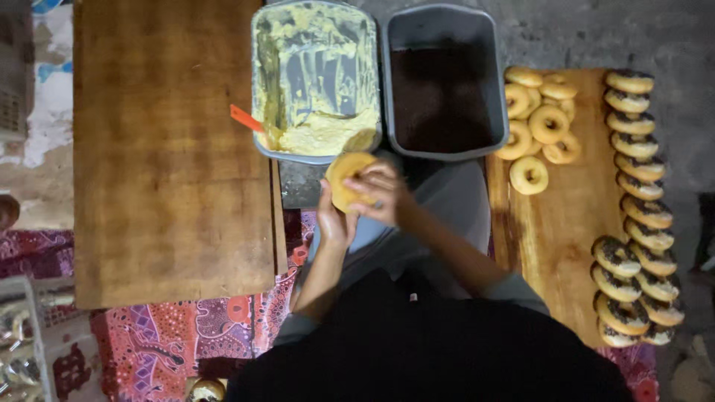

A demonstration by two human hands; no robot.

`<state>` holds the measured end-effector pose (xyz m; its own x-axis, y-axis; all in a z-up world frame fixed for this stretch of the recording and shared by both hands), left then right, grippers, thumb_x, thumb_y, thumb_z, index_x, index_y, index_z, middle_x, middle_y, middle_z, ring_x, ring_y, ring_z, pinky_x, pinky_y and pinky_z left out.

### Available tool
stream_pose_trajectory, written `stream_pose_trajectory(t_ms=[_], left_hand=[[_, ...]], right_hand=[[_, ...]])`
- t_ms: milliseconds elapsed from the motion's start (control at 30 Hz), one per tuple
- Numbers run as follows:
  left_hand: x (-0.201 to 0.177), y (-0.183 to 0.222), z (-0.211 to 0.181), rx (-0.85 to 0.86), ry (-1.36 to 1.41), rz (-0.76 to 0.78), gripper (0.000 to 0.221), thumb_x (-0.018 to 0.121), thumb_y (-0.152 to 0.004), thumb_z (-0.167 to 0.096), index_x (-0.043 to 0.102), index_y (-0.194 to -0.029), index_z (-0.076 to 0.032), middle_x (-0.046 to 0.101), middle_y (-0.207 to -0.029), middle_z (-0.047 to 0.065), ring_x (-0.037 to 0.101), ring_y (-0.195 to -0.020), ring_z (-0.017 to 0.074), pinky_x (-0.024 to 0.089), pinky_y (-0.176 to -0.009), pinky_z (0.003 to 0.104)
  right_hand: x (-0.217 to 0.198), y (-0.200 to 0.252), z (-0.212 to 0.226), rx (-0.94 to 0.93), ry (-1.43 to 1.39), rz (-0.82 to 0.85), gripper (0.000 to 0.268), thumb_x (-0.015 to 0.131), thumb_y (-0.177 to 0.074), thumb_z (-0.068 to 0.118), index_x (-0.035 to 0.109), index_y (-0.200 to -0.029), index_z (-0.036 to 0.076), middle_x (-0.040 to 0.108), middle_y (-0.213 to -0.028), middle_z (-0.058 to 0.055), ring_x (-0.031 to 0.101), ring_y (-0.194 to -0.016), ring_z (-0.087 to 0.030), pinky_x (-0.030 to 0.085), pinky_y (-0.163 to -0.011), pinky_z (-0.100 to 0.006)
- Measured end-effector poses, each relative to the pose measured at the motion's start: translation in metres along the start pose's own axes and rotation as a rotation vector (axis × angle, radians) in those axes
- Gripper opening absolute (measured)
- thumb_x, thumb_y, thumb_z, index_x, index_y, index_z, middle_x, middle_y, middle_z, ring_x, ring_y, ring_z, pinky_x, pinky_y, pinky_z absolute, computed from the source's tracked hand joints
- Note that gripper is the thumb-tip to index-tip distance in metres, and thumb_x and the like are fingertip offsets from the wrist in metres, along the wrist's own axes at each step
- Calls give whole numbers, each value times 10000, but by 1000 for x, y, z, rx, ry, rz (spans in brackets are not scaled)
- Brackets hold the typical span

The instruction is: The person repeatedly picks up plain donuts, dips them into a yellow spread, then into a dark topping, and places them on a wooden board. The process is repeated for multiple donuts in a continuous assembly-line fashion.

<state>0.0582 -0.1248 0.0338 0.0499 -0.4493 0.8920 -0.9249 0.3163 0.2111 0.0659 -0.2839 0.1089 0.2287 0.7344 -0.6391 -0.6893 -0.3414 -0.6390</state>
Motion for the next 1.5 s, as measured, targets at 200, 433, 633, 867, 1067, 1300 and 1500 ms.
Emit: stream_pose_trajectory(t_ms=[200, 433, 633, 867, 1067, 1300, 1500], left_hand=[[-7, -24, 9, -36, -11, -45, 649, 360, -1082, -502, 424, -1524, -30, 533, -1505, 145, 522, -1381, 301, 415, -1164, 479], [-39, -59, 38, -27, 113, -146, 633, 358, -1077, -492, 428, -1512, -39, 536, -1493, 140, 533, -1369, 308, 434, -1154, 499], [-61, -56, 119, -260, 135, -187, 622, 352, -1105, -495, 450, -1507, -30, 553, -1477, 131, 545, -1354, 297, 430, -1150, 485], [-77, -49, 118, -252, 187, -229, 664, 332, -1080, -535, 481, -1473, -21, 587, -1447, 143, 566, -1336, 305, 426, -1153, 490], [-46, -57, 72, -70, -52, -67, 498, 460, -1095, -338, 527, -1445, 9, 618, -1396, 153, 601, -1281, 293, 469, -1148, 486], [-16, -57, 56, -112, -145, 105, 712, 512, -1034, -496, 463, -1542, 0, 578, -1476, 222, 592, -1320, 385, 499, -1122, 560], [10, -68, 51, -158, -341, 6, 814, 541, -969, -596, 433, -1579, -69, 497, -1565, 191, 497, -1426, 449, 403, -1153, 665]], right_hand=[[-12, 11, -20, 430, -306, -109, 703, 837, -838, 389, 606, -1390, 20, 630, -1270, -156, 605, -1167, -362, 451, -1059, -453], [-49, 16, -143, 784, -636, 226, 470, 733, -911, 205, 695, -1322, -20, 728, -1131, -144, 705, -987, -227, 576, -834, -351], [-18, 53, -276, 1158, -569, 158, 432, 796, -873, 228, 720, -1235, 3, 738, -1132, -111, 700, -973, -170, 575, -857, -337], [-46, 56, -232, 1165, -398, 44, 379, 652, -898, 215, 783, -1199, 25, 739, -1064, -152, 661, -877, -269, 500, -818, -406], [-117, 161, -184, 1326, -1426, -943, 316, 537, -828, 127, 687, -1075, -3, 732, -1033, -141, 704, -958, -278, 590, -911, -432], [-211, 399, -92, 1015, -1177, -1752, 244, 532, -918, -18, 613, -1147, 8, 704, -1060, -102, 713, -991, -242, 636, -880, -413], [-324, 516, -126, 1143, -401, -1653, 312, 589, -978, -83, 599, -1257, 55, 702, -943, -88, 604, -711, -190, 542, -594, -369]])
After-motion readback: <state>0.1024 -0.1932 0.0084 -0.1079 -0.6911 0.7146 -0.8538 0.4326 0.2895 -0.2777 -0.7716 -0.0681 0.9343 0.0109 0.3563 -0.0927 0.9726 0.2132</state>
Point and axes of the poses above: each hand's wrist, its own y-axis away from the middle knuckle, its own x-axis out of the palm, z = x × y, the point moved 3 cm from there along -y, towards the middle knuckle
